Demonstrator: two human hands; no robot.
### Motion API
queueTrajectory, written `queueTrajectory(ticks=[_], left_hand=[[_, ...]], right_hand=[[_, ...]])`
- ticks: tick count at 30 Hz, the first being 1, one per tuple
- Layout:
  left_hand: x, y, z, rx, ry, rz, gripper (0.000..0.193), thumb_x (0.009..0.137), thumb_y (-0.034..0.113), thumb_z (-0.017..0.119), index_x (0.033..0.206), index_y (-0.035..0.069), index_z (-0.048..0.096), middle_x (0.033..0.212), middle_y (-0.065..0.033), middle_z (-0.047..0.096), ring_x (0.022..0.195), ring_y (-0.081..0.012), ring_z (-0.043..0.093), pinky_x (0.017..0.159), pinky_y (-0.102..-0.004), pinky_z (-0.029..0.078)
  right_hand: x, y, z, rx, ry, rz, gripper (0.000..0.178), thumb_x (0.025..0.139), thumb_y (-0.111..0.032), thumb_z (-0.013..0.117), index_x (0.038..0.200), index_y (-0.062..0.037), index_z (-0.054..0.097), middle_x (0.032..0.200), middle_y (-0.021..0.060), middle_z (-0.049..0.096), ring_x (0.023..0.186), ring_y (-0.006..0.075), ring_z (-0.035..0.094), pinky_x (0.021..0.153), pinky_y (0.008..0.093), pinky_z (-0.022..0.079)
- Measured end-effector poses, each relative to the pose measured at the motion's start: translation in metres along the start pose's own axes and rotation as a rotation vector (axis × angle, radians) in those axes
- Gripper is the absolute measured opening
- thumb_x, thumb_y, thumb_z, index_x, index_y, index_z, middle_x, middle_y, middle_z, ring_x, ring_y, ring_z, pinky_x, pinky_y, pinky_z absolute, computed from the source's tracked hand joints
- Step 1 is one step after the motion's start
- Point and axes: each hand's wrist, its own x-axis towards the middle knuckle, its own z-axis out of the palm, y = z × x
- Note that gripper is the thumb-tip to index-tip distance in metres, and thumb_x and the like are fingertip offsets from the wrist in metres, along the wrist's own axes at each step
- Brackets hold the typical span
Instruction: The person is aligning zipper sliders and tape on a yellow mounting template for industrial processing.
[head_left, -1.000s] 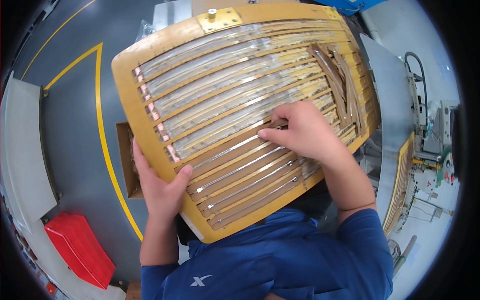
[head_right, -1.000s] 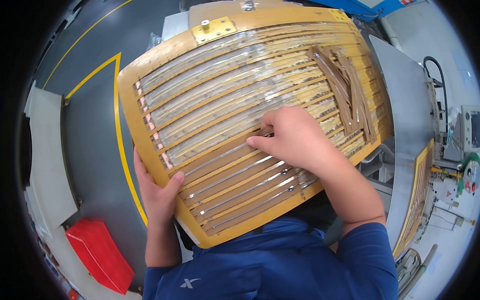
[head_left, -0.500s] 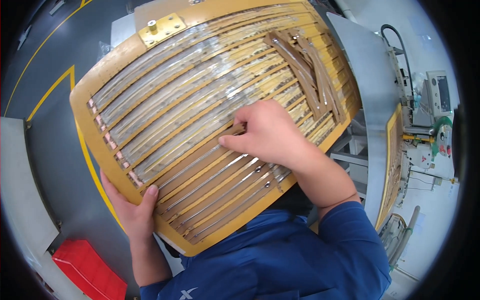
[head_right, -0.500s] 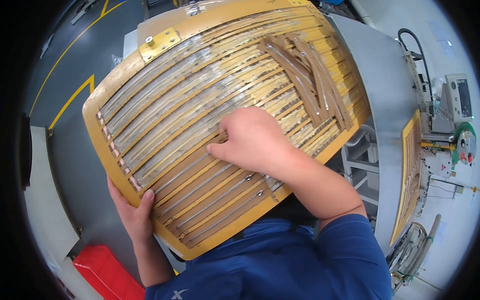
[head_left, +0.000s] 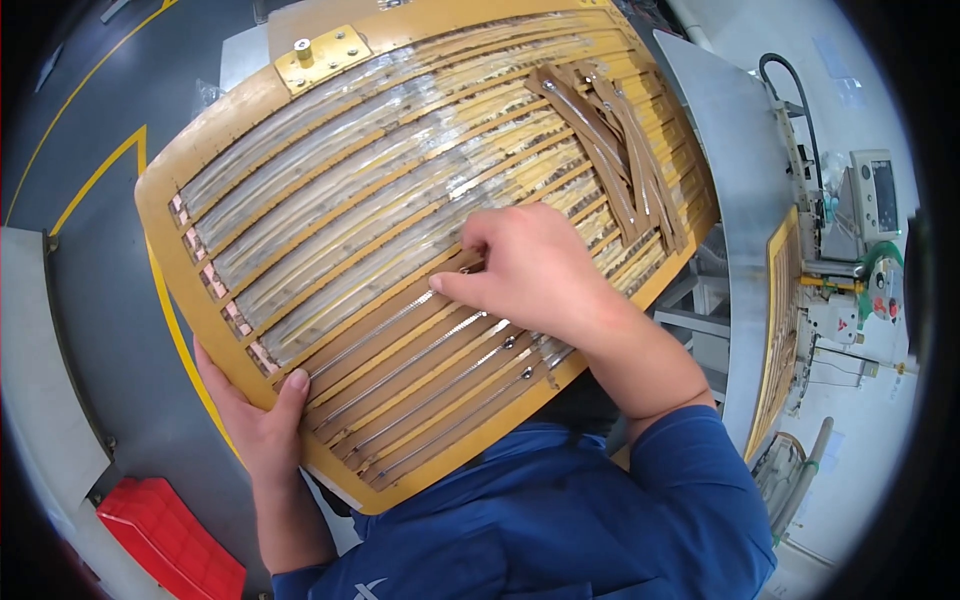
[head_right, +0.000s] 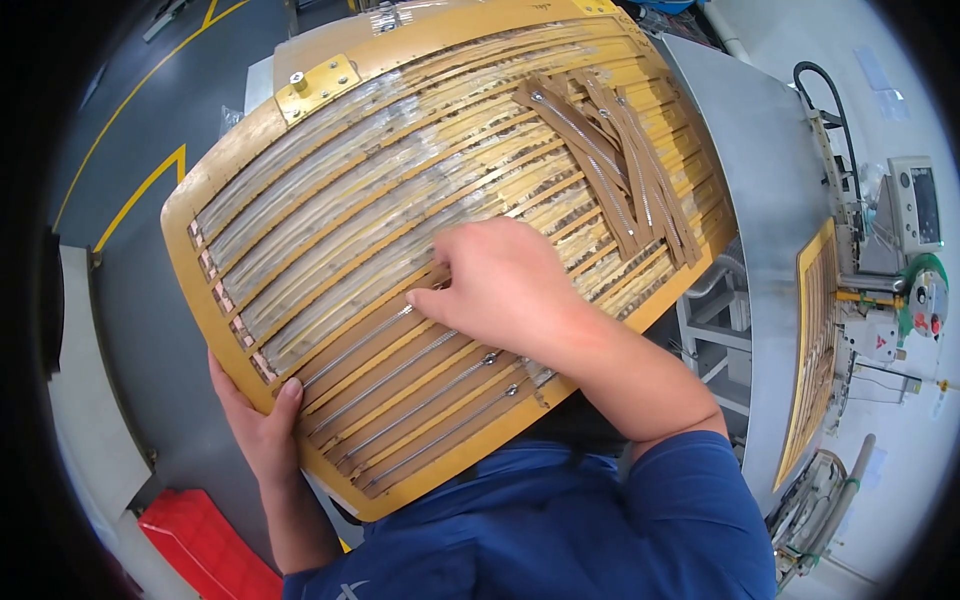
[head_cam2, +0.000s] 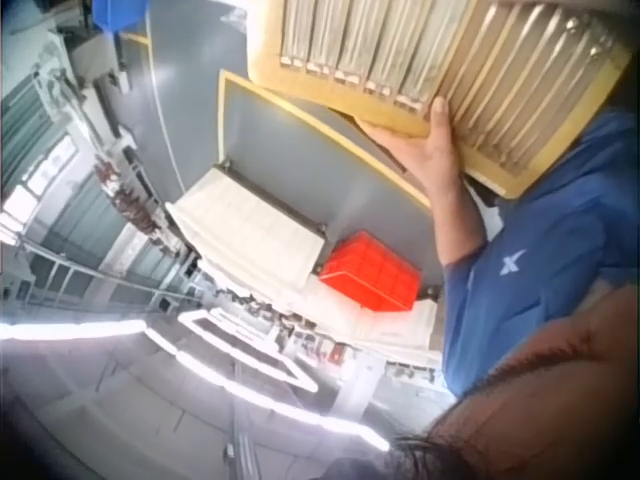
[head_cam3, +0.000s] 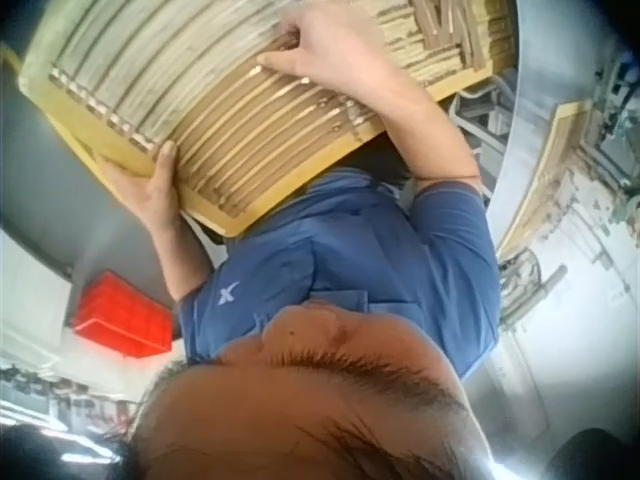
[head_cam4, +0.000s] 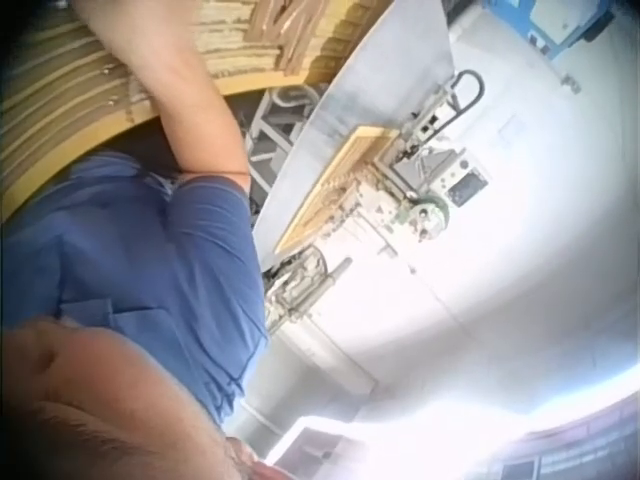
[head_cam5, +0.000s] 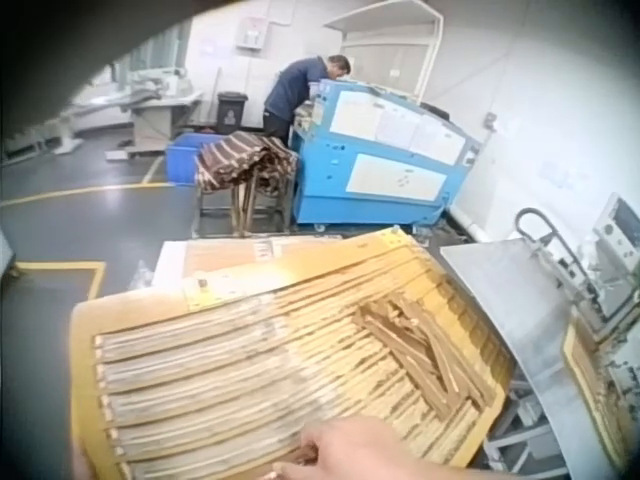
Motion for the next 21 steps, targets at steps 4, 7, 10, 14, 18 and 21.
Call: queueTrajectory(ticks=[4,7,10,14,18,21], left_hand=[[-0.001,0.005,0.005,0.002,-0.005,-0.046,0.105,0.082,-0.001,0.077,0.167,-0.001,0.015,0.156,-0.0168,0.043,0.141,-0.0262,0.048,0.119,-0.0389,0.039],[0.000,0.007,0.010,-0.011,0.000,-0.031,0.100,0.084,0.000,0.075,0.166,-0.003,0.018,0.154,-0.0157,0.046,0.139,-0.0245,0.050,0.119,-0.0381,0.039],[-0.001,0.009,0.007,-0.025,-0.001,-0.015,0.099,0.084,0.001,0.075,0.166,-0.002,0.019,0.153,-0.0158,0.046,0.140,-0.0250,0.049,0.120,-0.0391,0.039],[0.001,0.010,0.006,-0.059,-0.031,-0.022,0.104,0.083,0.002,0.078,0.167,0.000,0.016,0.155,-0.0163,0.044,0.140,-0.0267,0.049,0.118,-0.0401,0.041],[0.004,0.003,0.009,-0.076,-0.021,-0.007,0.108,0.081,0.005,0.082,0.167,0.000,0.016,0.155,-0.0161,0.044,0.141,-0.0272,0.048,0.118,-0.0405,0.040],[0.003,0.001,0.007,-0.075,0.022,-0.024,0.114,0.076,0.012,0.086,0.167,-0.002,0.019,0.155,-0.0163,0.045,0.142,-0.0284,0.047,0.121,-0.0405,0.038]], right_hand=[[-0.008,0.004,0.010,-0.092,0.194,-0.372,0.035,0.083,-0.034,0.082,0.100,-0.0059,0.071,0.108,0.0136,0.072,0.109,0.0355,0.069,0.090,0.0464,0.055],[-0.008,-0.001,0.047,-0.154,0.174,-0.918,0.039,0.086,-0.035,0.081,0.112,-0.0074,0.072,0.125,0.0074,0.069,0.136,0.0324,0.056,0.111,0.0505,0.044],[0.000,-0.019,0.066,-0.145,-0.026,-1.072,0.056,0.090,-0.041,0.077,0.136,-0.0092,0.069,0.148,0.0050,0.062,0.154,0.0286,0.038,0.128,0.0500,0.027],[0.008,-0.005,0.051,-0.123,-0.042,-1.069,0.052,0.091,-0.041,0.076,0.134,-0.0122,0.071,0.149,0.0019,0.063,0.154,0.0271,0.038,0.128,0.0515,0.027],[0.001,0.031,0.007,-0.228,-0.003,-0.917,0.040,0.093,-0.041,0.075,0.122,-0.0139,0.078,0.139,-0.0015,0.070,0.150,0.0280,0.045,0.126,0.0526,0.030],[-0.003,0.055,-0.008,-0.272,0.101,-0.835,0.031,0.093,-0.039,0.075,0.108,-0.0129,0.083,0.126,-0.0023,0.077,0.143,0.0302,0.053,0.122,0.0522,0.034]])
